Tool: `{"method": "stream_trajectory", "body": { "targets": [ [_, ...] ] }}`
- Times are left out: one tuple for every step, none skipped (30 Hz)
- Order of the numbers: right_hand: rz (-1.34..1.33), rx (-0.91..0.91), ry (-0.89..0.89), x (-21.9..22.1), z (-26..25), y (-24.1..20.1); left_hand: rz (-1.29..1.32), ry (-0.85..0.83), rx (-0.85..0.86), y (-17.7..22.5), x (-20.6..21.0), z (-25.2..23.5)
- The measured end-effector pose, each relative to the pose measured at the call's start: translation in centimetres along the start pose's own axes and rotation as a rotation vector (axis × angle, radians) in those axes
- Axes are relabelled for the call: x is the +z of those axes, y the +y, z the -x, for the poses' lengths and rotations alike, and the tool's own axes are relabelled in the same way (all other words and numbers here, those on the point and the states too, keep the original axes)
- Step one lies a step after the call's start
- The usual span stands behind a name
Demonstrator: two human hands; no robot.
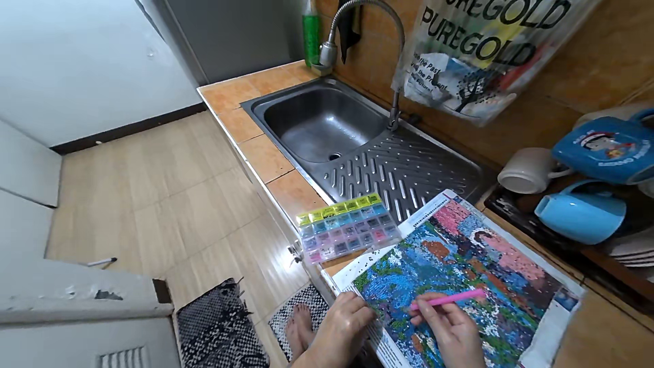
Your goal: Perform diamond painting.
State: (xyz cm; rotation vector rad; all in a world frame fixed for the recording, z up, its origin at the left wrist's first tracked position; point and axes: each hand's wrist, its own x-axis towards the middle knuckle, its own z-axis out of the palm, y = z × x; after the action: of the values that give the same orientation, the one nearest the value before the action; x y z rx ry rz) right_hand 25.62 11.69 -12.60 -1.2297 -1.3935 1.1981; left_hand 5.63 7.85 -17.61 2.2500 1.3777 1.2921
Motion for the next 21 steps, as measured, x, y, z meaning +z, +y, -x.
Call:
{"method": "stream_trajectory", "body": {
  "targets": [
    [-0.007, -0.003, 0.001, 0.1, -0.1, -0.1, -0.001, 0.001, -0.005, 0.0, 0.0, 0.1],
    [-0.014, -0.007, 0.005, 0.3, -0.3, -0.1, 0.002, 0.002, -0.011, 0.0, 0.0, 0.1],
    [-0.019, -0.014, 0.01, 0.6, -0.6, -0.2, 0.004, 0.007, -0.016, 0.0, 0.0, 0.1],
    [-0.022, -0.027, 0.013, 0.8, -0.8, -0.1, 0.008, 0.01, -0.021, 0.0, 0.0, 0.1],
    [-0.021, -0.04, 0.017, 1.1, -1.2, 0.0, 0.008, 0.013, -0.025, 0.1, -0.1, 0.0],
    [-0.016, -0.052, 0.021, 1.4, -1.5, 0.0, 0.008, 0.014, -0.028, 0.1, -0.1, 0.0],
    [-0.005, -0.063, 0.023, 1.7, -2.0, 0.1, 0.01, 0.011, -0.031, 0.2, -0.2, -0.1],
    [0.015, -0.075, 0.025, 2.1, -2.5, 0.1, 0.015, 0.009, -0.034, 0.2, -0.2, -0.1],
    [0.042, -0.084, 0.023, 2.4, -3.0, 0.1, 0.016, 0.008, -0.035, 0.2, -0.3, 0.0],
    [0.071, -0.094, 0.022, 2.7, -3.6, 0.1, 0.011, 0.01, -0.035, 0.2, -0.3, 0.1],
    [0.102, -0.109, 0.022, 3.1, -4.2, 0.0, 0.003, 0.015, -0.041, 0.2, -0.4, 0.3],
    [0.135, -0.131, 0.023, 3.4, -4.8, 0.1, -0.006, 0.026, -0.048, 0.2, -0.4, 0.4],
    [0.167, -0.151, 0.026, 3.7, -5.4, 0.1, -0.016, 0.038, -0.057, 0.1, -0.5, 0.5],
    [0.195, -0.164, 0.025, 4.0, -5.9, 0.2, -0.027, 0.048, -0.067, 0.1, -0.6, 0.7],
    [0.217, -0.172, 0.021, 4.3, -6.4, 0.2, -0.046, 0.059, -0.079, 0.1, -0.7, 0.9],
    [0.235, -0.179, 0.012, 4.4, -6.8, 0.3, -0.066, 0.068, -0.093, 0.1, -0.7, 1.0],
    [0.251, -0.179, 0.0, 4.6, -7.1, 0.4, -0.087, 0.072, -0.108, 0.1, -0.8, 1.2],
    [0.265, -0.176, -0.017, 4.7, -7.3, 0.4, -0.106, 0.072, -0.122, 0.2, -0.9, 1.3],
    [0.277, -0.174, -0.034, 4.9, -7.4, 0.4, -0.12, 0.066, -0.134, 0.2, -0.9, 1.4],
    [0.285, -0.176, -0.048, 5.0, -7.5, 0.5, -0.132, 0.056, -0.142, 0.2, -0.9, 1.6],
    [0.294, -0.182, -0.056, 5.1, -7.6, 0.7, -0.141, 0.047, -0.147, 0.2, -0.9, 1.7]
  ]
}}
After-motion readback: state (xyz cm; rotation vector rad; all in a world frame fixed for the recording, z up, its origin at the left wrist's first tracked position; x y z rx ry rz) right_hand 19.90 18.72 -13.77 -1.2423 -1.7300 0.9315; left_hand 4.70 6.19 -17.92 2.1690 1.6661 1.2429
